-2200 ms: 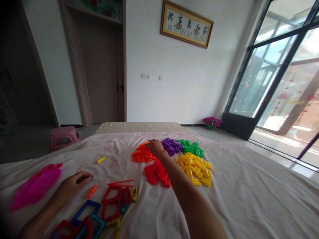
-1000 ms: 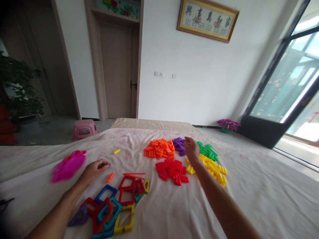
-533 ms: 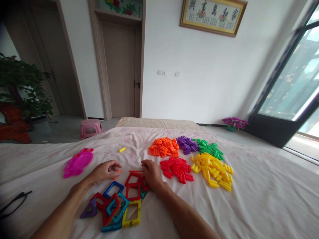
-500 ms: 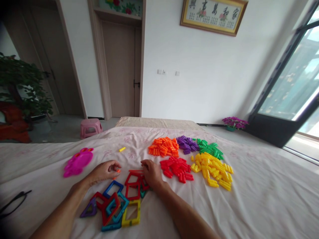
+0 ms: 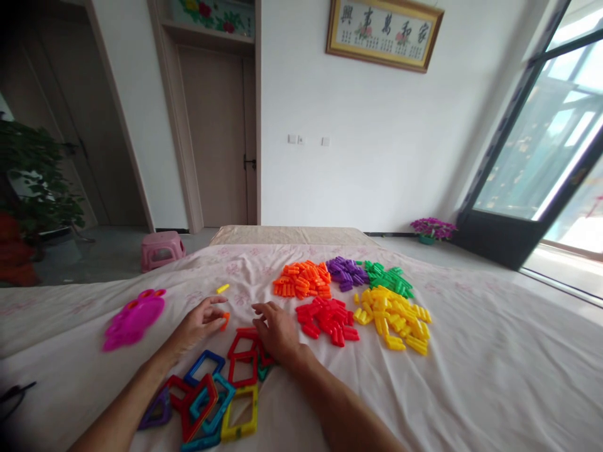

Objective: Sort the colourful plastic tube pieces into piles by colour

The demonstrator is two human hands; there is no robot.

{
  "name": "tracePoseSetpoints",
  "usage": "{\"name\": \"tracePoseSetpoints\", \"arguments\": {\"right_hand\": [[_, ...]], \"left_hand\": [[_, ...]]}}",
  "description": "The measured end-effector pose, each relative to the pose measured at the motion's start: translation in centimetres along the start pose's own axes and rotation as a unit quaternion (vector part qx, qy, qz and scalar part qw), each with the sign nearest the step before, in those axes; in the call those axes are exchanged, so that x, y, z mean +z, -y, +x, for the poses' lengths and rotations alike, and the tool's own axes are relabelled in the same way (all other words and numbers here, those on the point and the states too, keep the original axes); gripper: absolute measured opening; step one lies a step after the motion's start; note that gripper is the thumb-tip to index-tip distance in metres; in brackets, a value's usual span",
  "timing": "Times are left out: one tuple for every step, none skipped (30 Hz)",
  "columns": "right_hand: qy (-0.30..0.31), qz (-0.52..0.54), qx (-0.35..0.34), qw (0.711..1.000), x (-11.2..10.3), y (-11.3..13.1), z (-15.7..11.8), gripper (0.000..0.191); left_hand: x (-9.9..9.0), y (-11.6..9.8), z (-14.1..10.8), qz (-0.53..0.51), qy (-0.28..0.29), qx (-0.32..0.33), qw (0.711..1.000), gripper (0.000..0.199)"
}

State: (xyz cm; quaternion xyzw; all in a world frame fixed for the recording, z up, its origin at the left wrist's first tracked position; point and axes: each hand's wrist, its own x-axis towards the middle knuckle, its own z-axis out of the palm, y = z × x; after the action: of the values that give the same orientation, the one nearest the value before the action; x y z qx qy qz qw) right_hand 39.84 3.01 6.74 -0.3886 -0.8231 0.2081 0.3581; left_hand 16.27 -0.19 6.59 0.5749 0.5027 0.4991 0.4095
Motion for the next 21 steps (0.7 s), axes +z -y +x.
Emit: {"name": "tracePoseSetpoints", "arguments": {"right_hand": [[0.012,0.003,-0.011,1.0,0.0,0.3,0.1,0.036],[0.023,0.003,-0.02,1.0,0.1,0.6,0.3,0.038],[0.035,0.001,-0.027,0.999,0.2,0.8,0.4,0.041],[0.045,0.0,-0.034,0.998,0.3,0.9,0.5,0.042],[0.055,-0.001,-0.04,0.998,0.4,1.1,0.6,0.041],[0.064,0.0,-0.045,0.997,0.5,1.2,0.6,0.038],[0.07,0.004,-0.049,0.996,0.5,1.3,0.6,0.034],[0.072,0.01,-0.052,0.996,0.5,1.4,0.6,0.03],[0.073,0.018,-0.055,0.996,0.6,1.4,0.6,0.027],[0.074,0.028,-0.054,0.995,0.6,1.5,0.5,0.024],[0.076,0.039,-0.049,0.995,0.7,1.6,0.4,0.022],[0.079,0.053,-0.042,0.995,0.8,1.5,0.4,0.021],[0.082,0.067,-0.033,0.994,0.9,1.5,0.4,0.019],[0.078,0.08,-0.019,0.994,1.0,1.3,0.5,0.018],[0.066,0.088,-0.003,0.994,1.0,0.9,0.7,0.016],[0.043,0.092,0.015,0.995,0.9,0.5,1.0,0.015],[0.008,0.093,0.034,0.995,0.6,-0.1,1.4,0.015],[-0.038,0.093,0.051,0.994,0.2,-0.9,2.0,0.016],[-0.088,0.096,0.067,0.989,-0.3,-1.7,2.5,0.017],[-0.138,0.101,0.081,0.982,-1.0,-2.6,3.1,0.02],[-0.182,0.109,0.091,0.973,-1.8,-3.5,3.6,0.024]], "left_hand": [[0.4,-0.2,-0.1,-0.014,0.01,-0.006,1.0,0.058],[0.7,-0.4,-0.2,-0.022,0.021,-0.014,0.999,0.06],[1.0,-0.5,-0.3,-0.029,0.033,-0.023,0.999,0.063],[1.3,-0.6,-0.4,-0.037,0.042,-0.031,0.998,0.066],[1.5,-0.7,-0.5,-0.044,0.048,-0.038,0.997,0.069],[1.7,-0.7,-0.5,-0.051,0.052,-0.043,0.996,0.072],[1.9,-0.8,-0.6,-0.056,0.054,-0.047,0.996,0.073],[2.1,-0.8,-0.6,-0.061,0.056,-0.051,0.995,0.074],[2.3,-0.9,-0.6,-0.065,0.058,-0.055,0.995,0.075],[2.5,-0.9,-0.6,-0.07,0.06,-0.059,0.994,0.077],[2.6,-0.9,-0.6,-0.073,0.061,-0.062,0.994,0.078],[2.7,-0.9,-0.6,-0.074,0.059,-0.063,0.993,0.079],[2.7,-0.9,-0.6,-0.076,0.053,-0.063,0.994,0.08],[2.6,-0.8,-0.5,-0.076,0.044,-0.061,0.994,0.079],[2.4,-0.7,-0.4,-0.077,0.033,-0.06,0.995,0.076],[2.1,-0.5,-0.4,-0.078,0.022,-0.061,0.995,0.073],[1.7,-0.3,-0.2,-0.077,0.013,-0.063,0.995,0.069],[1.3,0.0,-0.1,-0.075,0.005,-0.066,0.995,0.064],[0.9,0.2,0.1,-0.071,-0.001,-0.068,0.995,0.061],[0.5,0.4,0.2,-0.066,-0.006,-0.071,0.995,0.058],[0.2,0.6,0.4,-0.061,-0.01,-0.073,0.995,0.056]]}}
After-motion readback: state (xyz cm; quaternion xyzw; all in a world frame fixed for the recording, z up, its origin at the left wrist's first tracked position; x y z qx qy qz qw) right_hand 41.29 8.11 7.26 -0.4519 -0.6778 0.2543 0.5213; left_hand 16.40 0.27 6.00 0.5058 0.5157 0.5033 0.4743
